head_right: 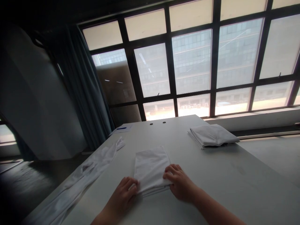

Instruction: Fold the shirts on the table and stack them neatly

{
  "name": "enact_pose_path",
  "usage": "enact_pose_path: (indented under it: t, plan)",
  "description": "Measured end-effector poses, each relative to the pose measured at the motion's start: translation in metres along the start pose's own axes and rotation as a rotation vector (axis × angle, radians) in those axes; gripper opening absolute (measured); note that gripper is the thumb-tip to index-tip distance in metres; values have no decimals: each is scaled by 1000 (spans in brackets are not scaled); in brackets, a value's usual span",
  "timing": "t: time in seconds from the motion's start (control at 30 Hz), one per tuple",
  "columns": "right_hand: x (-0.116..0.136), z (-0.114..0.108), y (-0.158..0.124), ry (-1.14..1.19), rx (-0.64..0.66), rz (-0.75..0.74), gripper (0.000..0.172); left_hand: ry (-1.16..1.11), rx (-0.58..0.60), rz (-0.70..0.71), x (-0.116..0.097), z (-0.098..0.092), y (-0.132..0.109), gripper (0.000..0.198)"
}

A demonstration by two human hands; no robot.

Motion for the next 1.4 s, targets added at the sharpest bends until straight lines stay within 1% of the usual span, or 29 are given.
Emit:
enact_pose_path:
  t: [0.1,0.17,0.3,0.43,0.5,0.53,0.57,0.6,0.63,0.67,0.7,0.77,0.8,0.83,0.9,0.93,1.0,1.07,1.13,1.23,1.3,1.37,1.4]
  plan:
    - [5,-2,-1,49,63,-53,63,-22,25,16,1,2,0,24]
    - [6,-1,-2,87,139,-64,66,14,33,35,2,4,-1,24]
    - [-1,2,-5,181,295,-24,73,24,62,55,-1,8,-2,25]
    - [-16,3,-11,248,397,78,78,-98,119,-1,-3,10,1,22]
    - [-20,0,-14,265,443,92,79,-163,143,-29,-5,8,3,22]
    - [-19,-2,-15,268,462,92,78,-193,150,-34,-7,7,5,22]
    - [-18,-5,-15,267,472,94,74,-225,155,-35,-10,5,7,21]
    - [-15,-8,-14,257,459,99,64,-260,158,-37,-13,3,9,21]
    - [-12,-12,-12,237,417,110,48,-301,157,-37,-17,1,10,19]
    - [-8,-15,-10,202,342,123,30,-350,155,-38,-21,-1,11,17]
    - [-2,-18,-7,156,248,129,19,-409,146,-43,-25,-1,12,14]
    - [17,-18,-5,58,77,107,18,-534,86,-86,-25,-2,12,6]
    - [27,-13,-6,24,31,83,14,-592,37,-131,-21,-2,11,8]
    - [37,-5,-6,5,14,60,10,-638,-23,-200,-14,0,8,15]
    - [52,12,-8,-9,31,32,13,-672,-124,-404,9,8,-1,29]
    - [56,19,-9,-18,44,29,13,-659,-150,-523,22,13,-7,33]
    - [59,28,-9,-40,68,28,10,-596,-156,-740,45,24,-20,37]
    - [59,29,-10,-40,88,17,9,-539,-133,-876,57,31,-27,39]
    - [58,26,-11,-17,100,12,8,-512,-98,-919,59,37,-29,38]
    - [58,22,-12,0,110,-2,8,-454,-46,-921,52,43,-27,34]
    - [59,22,-13,3,119,-20,18,-437,-78,-932,47,44,-27,34]
    - [62,23,-14,3,123,-42,31,-491,-157,-927,44,43,-27,35]
    - [62,24,-14,1,121,-50,34,-532,-195,-915,43,42,-26,37]
Point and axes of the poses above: each hand's wrist, its own y-axis towards the middle knuckle, its own z-axis out of the palm, x = y × z, the point moved 7 cm from there along y, towards the middle knuckle, and after that the axes turned 9 degrees about z, right-handed, at the moved point
